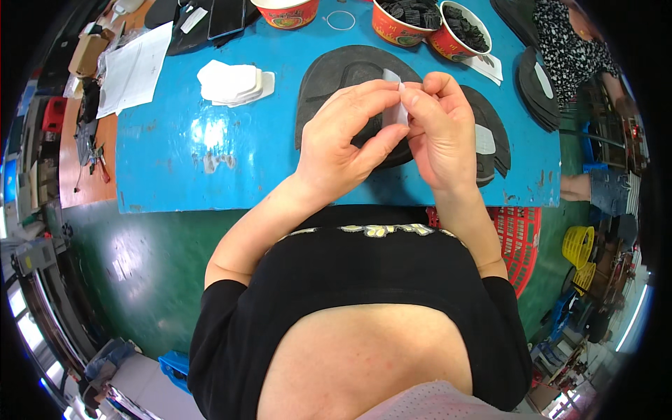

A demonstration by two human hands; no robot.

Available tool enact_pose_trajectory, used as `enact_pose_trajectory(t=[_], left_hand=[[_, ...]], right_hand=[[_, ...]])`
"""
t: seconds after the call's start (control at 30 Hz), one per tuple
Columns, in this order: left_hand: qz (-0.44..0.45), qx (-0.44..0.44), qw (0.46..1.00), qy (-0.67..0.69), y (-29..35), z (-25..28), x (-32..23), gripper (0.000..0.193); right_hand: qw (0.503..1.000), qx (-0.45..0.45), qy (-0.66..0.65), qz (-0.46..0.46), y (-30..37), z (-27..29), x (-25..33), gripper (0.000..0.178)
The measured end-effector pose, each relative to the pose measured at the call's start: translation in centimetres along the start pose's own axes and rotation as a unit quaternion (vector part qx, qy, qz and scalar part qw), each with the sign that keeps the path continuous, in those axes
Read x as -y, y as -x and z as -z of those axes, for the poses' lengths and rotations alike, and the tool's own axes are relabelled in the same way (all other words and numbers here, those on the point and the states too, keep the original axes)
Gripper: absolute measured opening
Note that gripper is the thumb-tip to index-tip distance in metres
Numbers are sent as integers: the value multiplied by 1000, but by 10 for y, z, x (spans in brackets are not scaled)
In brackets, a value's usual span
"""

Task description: The person peels the backing off adhesive patches by hand and attaches them onto shoe component pieces, pressing each patch flat.

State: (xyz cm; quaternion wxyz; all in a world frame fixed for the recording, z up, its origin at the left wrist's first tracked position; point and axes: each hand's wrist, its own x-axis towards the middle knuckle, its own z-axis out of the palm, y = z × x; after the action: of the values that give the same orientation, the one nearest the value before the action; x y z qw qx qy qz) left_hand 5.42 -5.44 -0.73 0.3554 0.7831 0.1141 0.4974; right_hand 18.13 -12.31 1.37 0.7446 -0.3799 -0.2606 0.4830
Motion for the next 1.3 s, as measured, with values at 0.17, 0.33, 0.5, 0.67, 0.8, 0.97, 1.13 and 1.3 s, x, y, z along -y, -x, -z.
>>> enact_pose_trajectory(t=[0.17, 0.33, 0.5, 0.67, 0.8, 0.97, 1.13, 1.3], left_hand=[[50, -32, 997, 39, 2, -1, 0, 29], [146, -69, 972, 171, 5, -4, 1, 19], [197, -85, 950, 226, 5, -1, -3, 13], [220, -48, 946, 232, 9, 2, -4, 14], [108, -34, 993, 46, 6, 3, 0, 14], [17, -58, 997, -39, 4, 0, 3, 14], [112, -54, 991, 46, 7, -2, 1, 15], [48, -25, 998, -42, 6, 2, 5, 15]], right_hand=[[999, 29, -9, -30, -1, 1, -2, 20], [998, 45, 35, -1, 1, -2, -5, 19], [994, 55, 82, 47, 4, -6, -9, 18], [994, 49, 86, 49, 4, -6, -10, 21], [993, 23, 107, 48, 4, -8, -7, 23], [992, 17, 120, 26, 2, -1, -11, 23], [994, 20, 103, 19, 3, -1, -11, 23], [995, 9, 96, 6, 2, -3, -8, 23]])
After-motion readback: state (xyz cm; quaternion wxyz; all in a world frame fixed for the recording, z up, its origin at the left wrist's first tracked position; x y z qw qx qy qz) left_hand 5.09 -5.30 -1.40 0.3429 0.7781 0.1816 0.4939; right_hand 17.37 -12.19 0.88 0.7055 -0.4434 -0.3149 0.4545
